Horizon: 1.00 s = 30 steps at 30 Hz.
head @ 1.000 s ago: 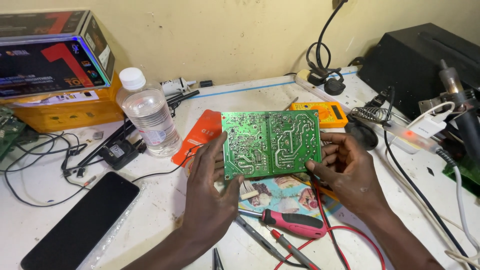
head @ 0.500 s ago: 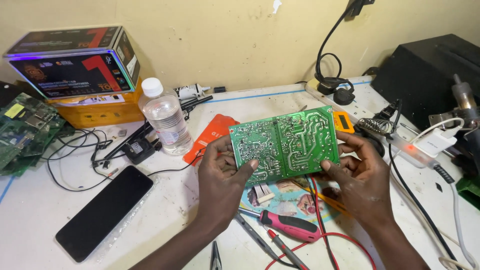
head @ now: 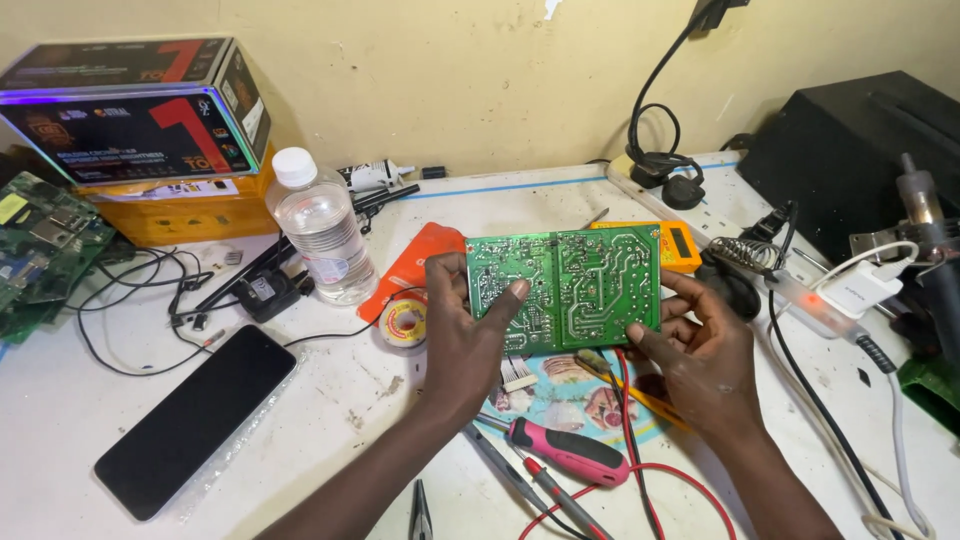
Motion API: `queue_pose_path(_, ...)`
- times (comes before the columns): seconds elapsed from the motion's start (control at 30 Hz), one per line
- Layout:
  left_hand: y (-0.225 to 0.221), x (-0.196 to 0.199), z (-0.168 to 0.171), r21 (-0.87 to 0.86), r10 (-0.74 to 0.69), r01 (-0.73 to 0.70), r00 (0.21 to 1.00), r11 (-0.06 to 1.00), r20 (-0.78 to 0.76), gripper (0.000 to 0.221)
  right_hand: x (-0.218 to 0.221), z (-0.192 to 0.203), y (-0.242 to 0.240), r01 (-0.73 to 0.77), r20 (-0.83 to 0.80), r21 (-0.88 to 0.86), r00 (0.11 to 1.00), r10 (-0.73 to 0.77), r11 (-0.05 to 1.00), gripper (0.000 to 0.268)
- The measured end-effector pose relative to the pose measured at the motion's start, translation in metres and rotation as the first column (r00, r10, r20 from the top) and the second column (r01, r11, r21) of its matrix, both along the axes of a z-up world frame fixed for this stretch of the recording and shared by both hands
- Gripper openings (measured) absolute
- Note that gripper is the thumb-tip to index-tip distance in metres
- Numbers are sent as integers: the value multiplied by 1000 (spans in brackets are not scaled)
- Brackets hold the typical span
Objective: A person is inspecting and troubleshooting a green circuit board at a workbench using a soldering iron and a smartphone for reference.
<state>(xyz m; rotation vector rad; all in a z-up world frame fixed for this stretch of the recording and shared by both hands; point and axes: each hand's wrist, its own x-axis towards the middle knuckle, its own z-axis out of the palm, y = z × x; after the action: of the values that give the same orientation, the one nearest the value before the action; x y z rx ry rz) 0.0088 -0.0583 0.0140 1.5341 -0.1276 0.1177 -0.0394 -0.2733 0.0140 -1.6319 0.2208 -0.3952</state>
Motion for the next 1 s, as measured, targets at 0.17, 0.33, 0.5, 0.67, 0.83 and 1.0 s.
queue_pose_path(0.17,-1,3,-1,-110,-30,28,999,994,-18,51,5,-7,-10,-8,-47,-8,999,7,1000,69)
queue_pose_path(0.33,11,3,-11,-140,-172,172,985,975,17,62,9,-12,-16,-15,-75,48,997,18,999,69)
queue_pose_path(0.5,11,0,-1,-149,-262,253,964,956,-48,70,2,17,4,103,-206,40,974,-93,994,63)
queue_pose_path(0.67,9,5,-8,-188,-238,226,970,956,-42,81,6,-7,-14,62,-50,-59,997,-65,996,66)
queue_pose_path(0.83,10,5,-7,-261,-259,247,966,933,-12,86,3,-6,-18,77,-2,-86,997,-77,993,66)
queue_pose_path(1.0,9,4,-3,-289,-300,285,954,914,-6,91,3,-4,-18,92,1,-82,996,-92,992,66)
